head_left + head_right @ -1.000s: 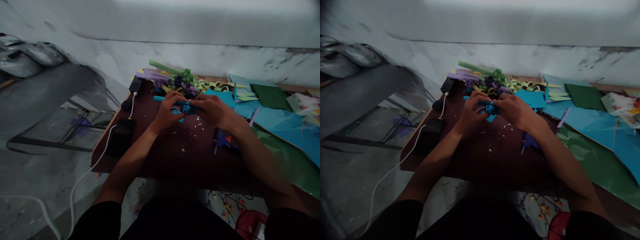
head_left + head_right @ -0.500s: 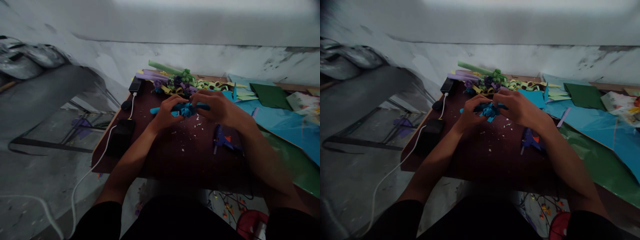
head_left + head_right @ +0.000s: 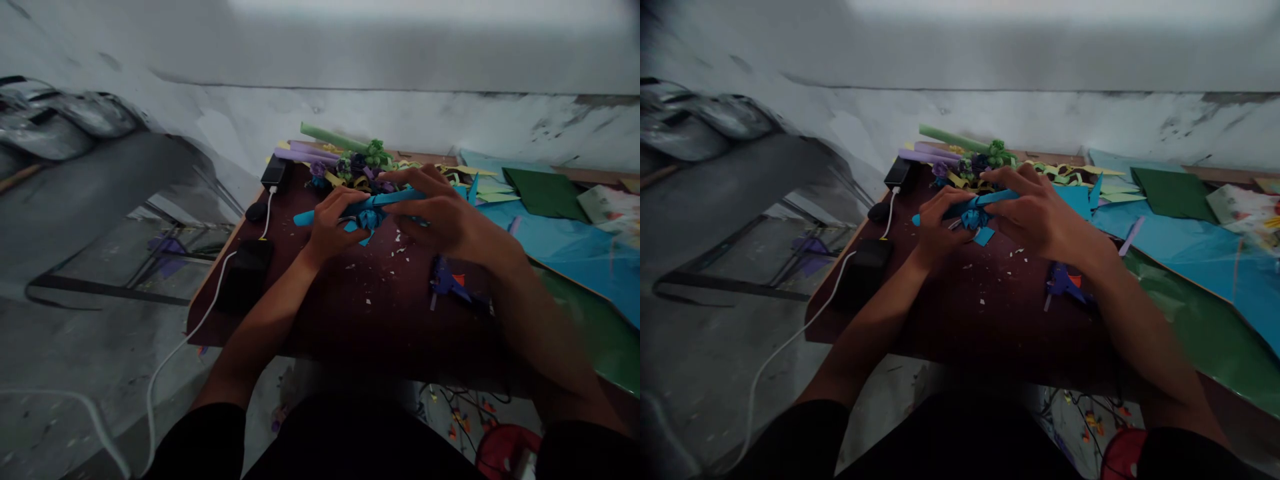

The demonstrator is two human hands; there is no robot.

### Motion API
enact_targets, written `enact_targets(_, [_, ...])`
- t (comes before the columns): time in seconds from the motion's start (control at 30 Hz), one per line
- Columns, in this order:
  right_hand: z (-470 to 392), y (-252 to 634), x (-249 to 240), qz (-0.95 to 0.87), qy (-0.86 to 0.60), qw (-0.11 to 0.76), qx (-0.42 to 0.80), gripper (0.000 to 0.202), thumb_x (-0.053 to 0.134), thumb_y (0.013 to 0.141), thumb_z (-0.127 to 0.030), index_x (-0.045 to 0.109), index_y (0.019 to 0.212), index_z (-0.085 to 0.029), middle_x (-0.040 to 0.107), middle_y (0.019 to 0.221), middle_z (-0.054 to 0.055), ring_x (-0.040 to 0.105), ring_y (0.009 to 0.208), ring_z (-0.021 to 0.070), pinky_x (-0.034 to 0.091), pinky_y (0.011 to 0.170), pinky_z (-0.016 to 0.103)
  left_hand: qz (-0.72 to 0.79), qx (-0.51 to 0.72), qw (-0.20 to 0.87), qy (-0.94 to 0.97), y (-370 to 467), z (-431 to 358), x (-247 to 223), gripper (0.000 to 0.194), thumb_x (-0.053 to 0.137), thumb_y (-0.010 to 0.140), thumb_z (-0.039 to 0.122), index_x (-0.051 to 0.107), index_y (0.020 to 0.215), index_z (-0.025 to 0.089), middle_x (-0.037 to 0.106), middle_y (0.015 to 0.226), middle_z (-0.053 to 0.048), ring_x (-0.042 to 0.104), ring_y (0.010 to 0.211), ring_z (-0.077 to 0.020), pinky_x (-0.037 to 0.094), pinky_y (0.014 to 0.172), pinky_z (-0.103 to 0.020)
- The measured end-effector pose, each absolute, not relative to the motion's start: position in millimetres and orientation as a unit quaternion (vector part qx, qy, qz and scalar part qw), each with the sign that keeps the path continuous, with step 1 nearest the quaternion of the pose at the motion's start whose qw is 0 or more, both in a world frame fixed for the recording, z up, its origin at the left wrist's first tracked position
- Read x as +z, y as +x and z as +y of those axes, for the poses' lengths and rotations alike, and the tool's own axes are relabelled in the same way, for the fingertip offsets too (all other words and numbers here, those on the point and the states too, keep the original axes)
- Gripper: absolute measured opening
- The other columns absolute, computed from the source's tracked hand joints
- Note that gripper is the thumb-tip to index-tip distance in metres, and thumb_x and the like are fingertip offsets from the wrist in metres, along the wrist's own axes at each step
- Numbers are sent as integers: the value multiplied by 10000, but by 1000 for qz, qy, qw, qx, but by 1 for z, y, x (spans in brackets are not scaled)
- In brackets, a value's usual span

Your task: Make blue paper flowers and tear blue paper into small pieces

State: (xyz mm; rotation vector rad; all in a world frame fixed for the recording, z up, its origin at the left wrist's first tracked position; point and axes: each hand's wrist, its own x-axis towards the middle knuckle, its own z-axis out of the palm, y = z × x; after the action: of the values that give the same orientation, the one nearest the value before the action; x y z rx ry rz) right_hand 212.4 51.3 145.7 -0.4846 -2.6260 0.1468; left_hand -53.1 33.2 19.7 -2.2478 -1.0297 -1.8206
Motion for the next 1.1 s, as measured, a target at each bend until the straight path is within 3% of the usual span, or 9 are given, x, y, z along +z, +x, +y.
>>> enact_targets(0.33, [44,213,141,-954,-233,188,5,425,544,1170,-238,823,1467,-361,419,1918,32,483,1649,537,417,1321,840,-302,-601,86,-735,-54,37,17,449,802,1062,432,719,1482,296,818,1263,-87,805,1138,-273,689,980,-479])
enact_targets(0.57, [43,218,144,-954,-234,185,43,498,637,1111,-242,795,1537,-446,385,1936,-50,418,1700,555,397,1355,846,-287,-592,106,-746,-53,38,15,503,804,1071,423,688,1546,303,819,1314,-94,803,1193,-279,694,987,-482])
enact_targets(0.8, [34,216,149,-950,-253,180,43,438,501,1189,-216,831,1429,-374,407,1905,55,472,1635,533,399,1304,888,-336,-582,60,-738,-51,34,12,467,773,1069,495,709,1500,327,821,1329,-97,805,1211,-297,679,1034,-533])
enact_targets(0.93, [29,215,156,-950,-252,173,72,450,457,1199,-235,856,1382,-335,444,1864,103,485,1589,531,343,1325,901,-348,-581,66,-732,-48,34,12,443,735,1077,532,732,1459,308,834,1287,-101,813,1158,-285,692,983,-513])
enact_targets(1.1, [30,215,156,-948,-243,185,88,462,477,1178,-214,852,1405,-359,520,1807,105,510,1546,507,321,1329,891,-348,-585,37,-732,-47,30,15,414,742,1073,503,761,1429,293,841,1272,-100,812,1144,-279,682,999,-503])
